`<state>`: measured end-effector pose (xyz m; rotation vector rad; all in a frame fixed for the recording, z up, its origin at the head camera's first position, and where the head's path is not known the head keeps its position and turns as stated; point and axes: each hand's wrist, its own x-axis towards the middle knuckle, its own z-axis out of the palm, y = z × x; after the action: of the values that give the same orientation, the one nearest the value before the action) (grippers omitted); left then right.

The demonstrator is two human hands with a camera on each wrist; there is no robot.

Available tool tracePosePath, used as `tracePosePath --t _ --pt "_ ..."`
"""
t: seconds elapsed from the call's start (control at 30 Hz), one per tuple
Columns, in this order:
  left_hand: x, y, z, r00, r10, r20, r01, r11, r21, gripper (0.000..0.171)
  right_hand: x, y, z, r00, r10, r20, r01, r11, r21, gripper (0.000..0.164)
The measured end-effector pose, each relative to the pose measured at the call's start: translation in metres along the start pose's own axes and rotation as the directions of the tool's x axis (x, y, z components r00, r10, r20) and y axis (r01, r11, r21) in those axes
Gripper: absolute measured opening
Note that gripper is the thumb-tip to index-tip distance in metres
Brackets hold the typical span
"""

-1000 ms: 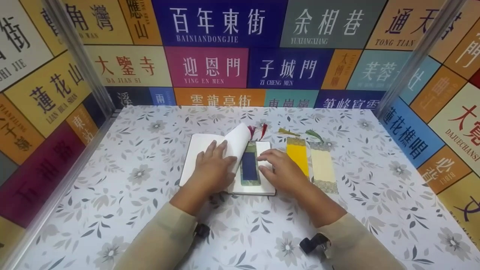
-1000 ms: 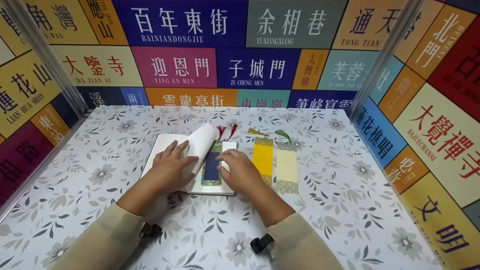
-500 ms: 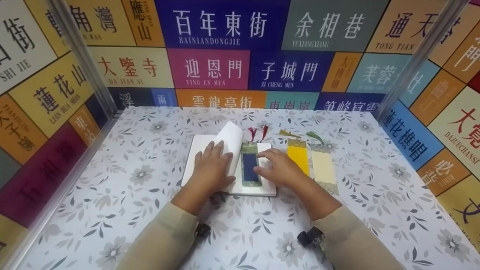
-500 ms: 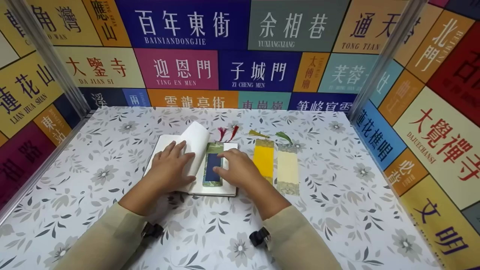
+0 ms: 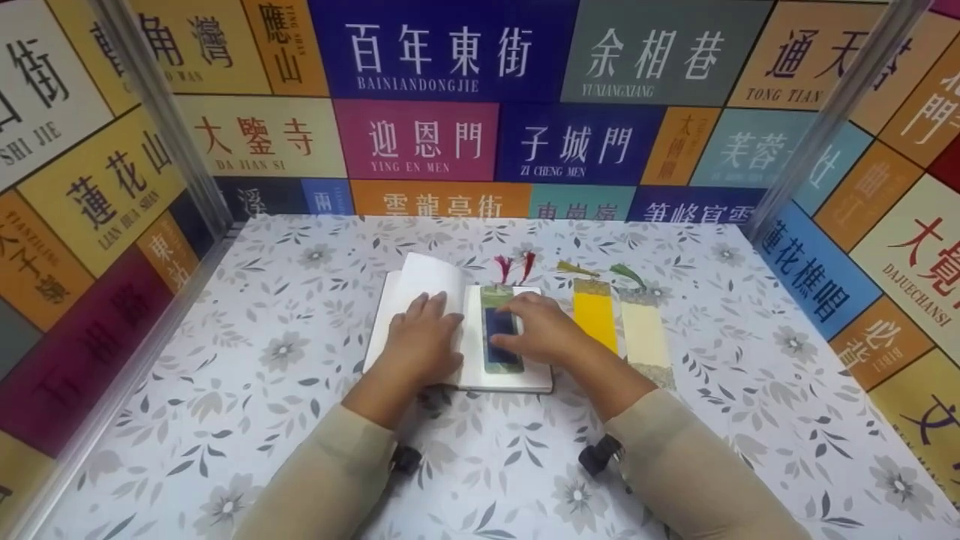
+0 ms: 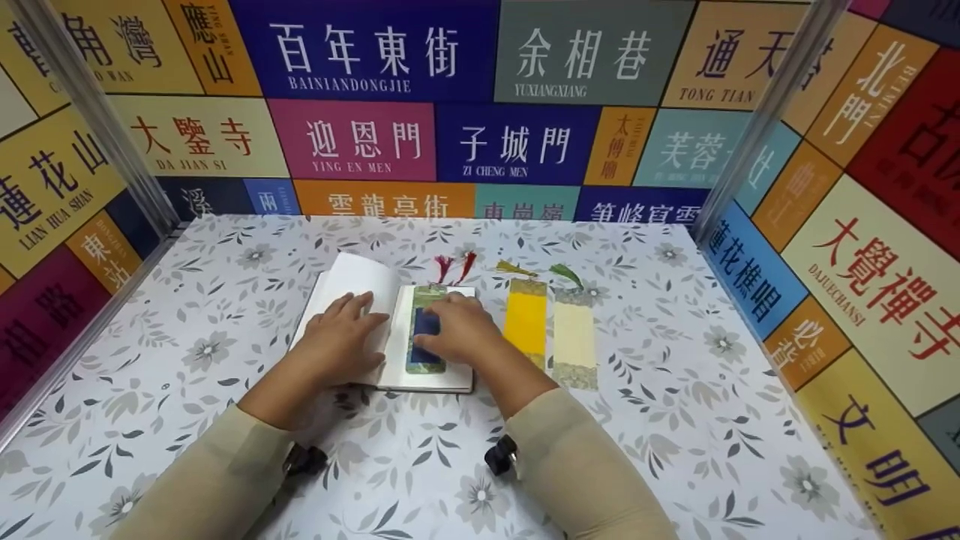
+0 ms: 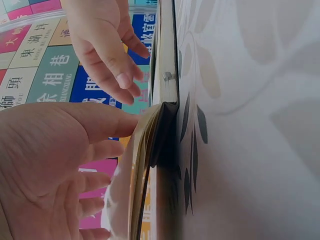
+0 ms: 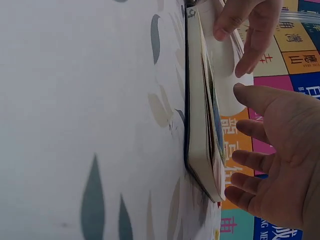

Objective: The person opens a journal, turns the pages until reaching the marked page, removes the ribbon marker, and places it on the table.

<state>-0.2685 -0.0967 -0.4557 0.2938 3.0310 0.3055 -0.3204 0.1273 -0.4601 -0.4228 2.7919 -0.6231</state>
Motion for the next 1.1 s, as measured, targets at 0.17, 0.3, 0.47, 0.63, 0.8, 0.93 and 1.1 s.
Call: tracePosePath --t 0.17,0.3,0.47,0.63,0.8,0.93,1.1 --pt "0.003 -0.005 0.001 0.996 -0.015 0.085 0.016 1.0 -0.004 0.068 0.005 -0.004 0.002 0.999 0.0 0.032 0.001 0.999 -0.043 0.068" --pt "0.006 -0.009 0.004 0.988 -0.013 0.153 0.016 1.0 -0.016 0.067 0.007 -0.005 0.005 0.999 0.007 0.042 -0.003 0.996 -0.088 0.07" --pt "0.006 -0.013 0.005 0.976 -0.011 0.217 0.017 0.999 -0.028 0.067 0.009 -0.006 0.01 0.999 0.015 0.046 -0.008 0.989 -0.148 0.073" --pt "0.003 -0.015 0.002 0.972 -0.009 0.233 0.023 0.998 -0.06 0.067 0.009 -0.009 0.012 0.998 0.028 0.048 -0.02 0.985 -0.173 0.075" --pt "0.003 -0.015 0.0 0.966 -0.025 0.256 0.05 0.995 -0.09 0.066 0.007 -0.009 0.012 0.999 0.014 0.035 -0.007 0.982 -0.191 0.075" --pt "0.003 -0.015 0.001 0.963 -0.034 0.268 0.059 0.995 -0.086 0.066 0.005 -0.007 0.009 0.999 0.032 0.043 -0.023 0.981 -0.192 0.075" --pt "0.003 -0.015 0.001 0.962 -0.037 0.271 0.058 0.996 -0.068 0.066 0.002 -0.003 0.003 0.995 0.081 0.067 -0.068 0.983 -0.172 0.073"
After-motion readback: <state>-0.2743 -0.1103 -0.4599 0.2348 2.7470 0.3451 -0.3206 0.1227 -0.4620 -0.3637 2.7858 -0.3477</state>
